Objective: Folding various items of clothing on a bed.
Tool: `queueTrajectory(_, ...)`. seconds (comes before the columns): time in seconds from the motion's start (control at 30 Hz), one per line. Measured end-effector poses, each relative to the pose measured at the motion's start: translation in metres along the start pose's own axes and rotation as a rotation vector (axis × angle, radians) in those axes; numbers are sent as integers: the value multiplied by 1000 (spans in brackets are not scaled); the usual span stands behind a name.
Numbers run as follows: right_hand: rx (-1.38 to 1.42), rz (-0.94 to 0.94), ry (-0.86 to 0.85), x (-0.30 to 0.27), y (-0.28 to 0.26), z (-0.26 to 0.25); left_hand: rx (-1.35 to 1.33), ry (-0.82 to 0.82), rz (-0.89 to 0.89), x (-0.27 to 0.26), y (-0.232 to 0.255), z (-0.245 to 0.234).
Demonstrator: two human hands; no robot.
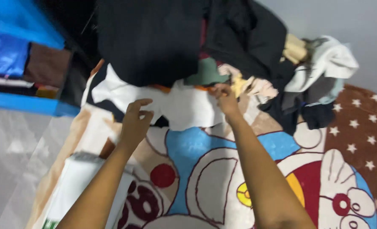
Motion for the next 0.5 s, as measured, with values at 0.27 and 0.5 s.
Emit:
queueTrajectory(0.27, -239, -281, 31, 3, -29, -108, -2, -140, -49, 45, 51, 77)
queueTrajectory(0.5, -476, -298, 491, 47, -21, -278, -58, -208, -162, 72, 92, 180)
Point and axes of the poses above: each hand's wrist, its own x-axis towards the middle knuckle, its own z-axis out of the palm, y = z × x, the point moved 8 cm from there along x, towards the middle knuckle, and after that the axes turned 8 degrees about z, right-handed, at the moved point
